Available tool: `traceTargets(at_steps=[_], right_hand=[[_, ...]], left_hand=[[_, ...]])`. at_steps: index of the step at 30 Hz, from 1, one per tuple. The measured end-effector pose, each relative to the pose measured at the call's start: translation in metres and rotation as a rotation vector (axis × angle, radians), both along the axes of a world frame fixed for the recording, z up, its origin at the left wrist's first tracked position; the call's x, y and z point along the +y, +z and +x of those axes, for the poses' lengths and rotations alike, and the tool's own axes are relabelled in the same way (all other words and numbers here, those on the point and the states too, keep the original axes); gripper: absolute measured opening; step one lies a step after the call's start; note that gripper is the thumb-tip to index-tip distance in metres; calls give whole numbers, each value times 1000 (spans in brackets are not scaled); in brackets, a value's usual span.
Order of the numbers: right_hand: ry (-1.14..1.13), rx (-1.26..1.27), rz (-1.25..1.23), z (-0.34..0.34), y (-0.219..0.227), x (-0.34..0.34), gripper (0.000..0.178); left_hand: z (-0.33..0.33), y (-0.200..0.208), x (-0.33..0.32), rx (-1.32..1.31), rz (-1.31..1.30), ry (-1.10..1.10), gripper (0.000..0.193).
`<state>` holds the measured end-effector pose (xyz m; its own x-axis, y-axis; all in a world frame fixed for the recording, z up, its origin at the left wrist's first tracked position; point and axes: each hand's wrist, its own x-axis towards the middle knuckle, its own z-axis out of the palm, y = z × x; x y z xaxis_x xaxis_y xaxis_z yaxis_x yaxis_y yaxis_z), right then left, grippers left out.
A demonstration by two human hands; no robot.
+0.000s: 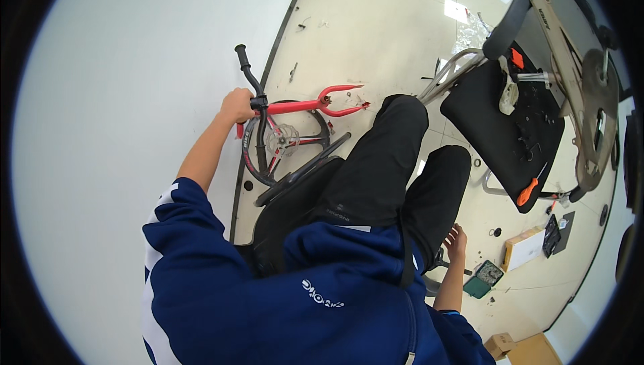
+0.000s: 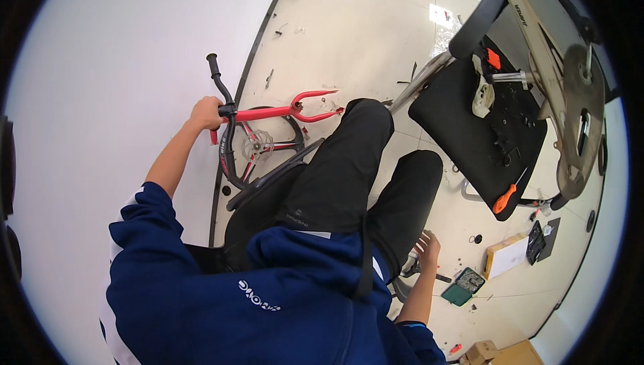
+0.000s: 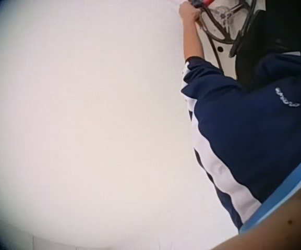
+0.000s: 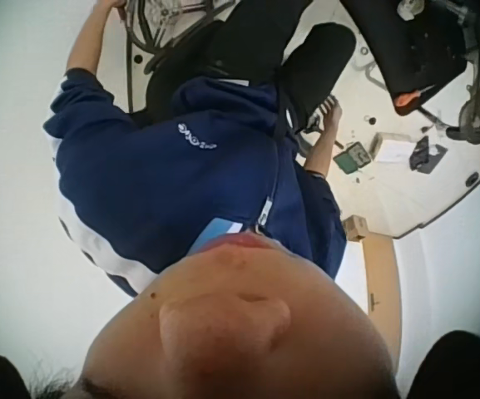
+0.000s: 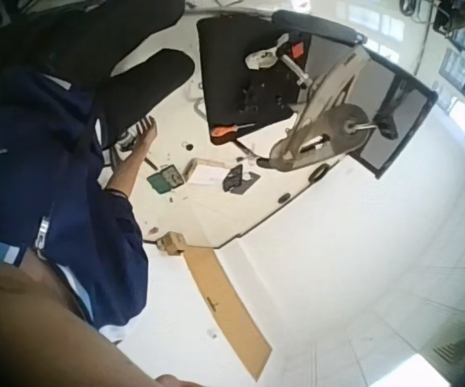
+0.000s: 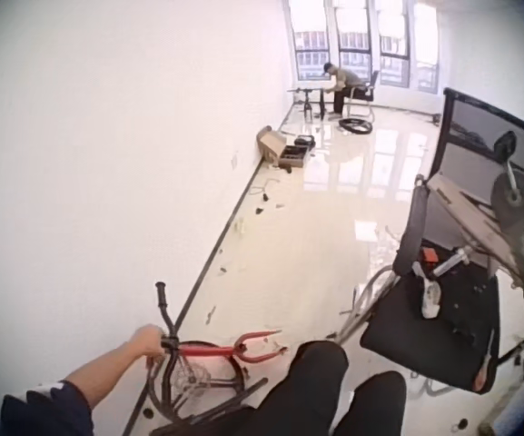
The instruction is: The person uses an orange screwdriver to tighten bolts on a beige bicycle frame resting on a chair, then picks up a red bicycle fork and aligns it with the frame to prepare for attachment.
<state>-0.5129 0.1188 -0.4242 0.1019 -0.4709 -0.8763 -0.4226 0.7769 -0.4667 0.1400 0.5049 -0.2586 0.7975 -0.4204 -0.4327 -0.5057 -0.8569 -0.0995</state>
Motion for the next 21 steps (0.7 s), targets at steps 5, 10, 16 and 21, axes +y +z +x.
traceTargets(at_steps=[5, 10, 16, 21], right_hand=[[9, -41, -15, 2, -3, 4, 47], [-16, -68, -15, -11, -17, 9, 45], [-42, -92, -114, -5, -29, -1, 45], [38, -255, -513, 67, 41, -31, 29]], left_hand=[[5, 59, -10, -64, -9, -48, 20], [7, 109, -24, -79, -72, -71, 21], [-12, 190, -57, -233, -111, -239, 31], [-60, 274, -69, -348, -225, -317, 25]])
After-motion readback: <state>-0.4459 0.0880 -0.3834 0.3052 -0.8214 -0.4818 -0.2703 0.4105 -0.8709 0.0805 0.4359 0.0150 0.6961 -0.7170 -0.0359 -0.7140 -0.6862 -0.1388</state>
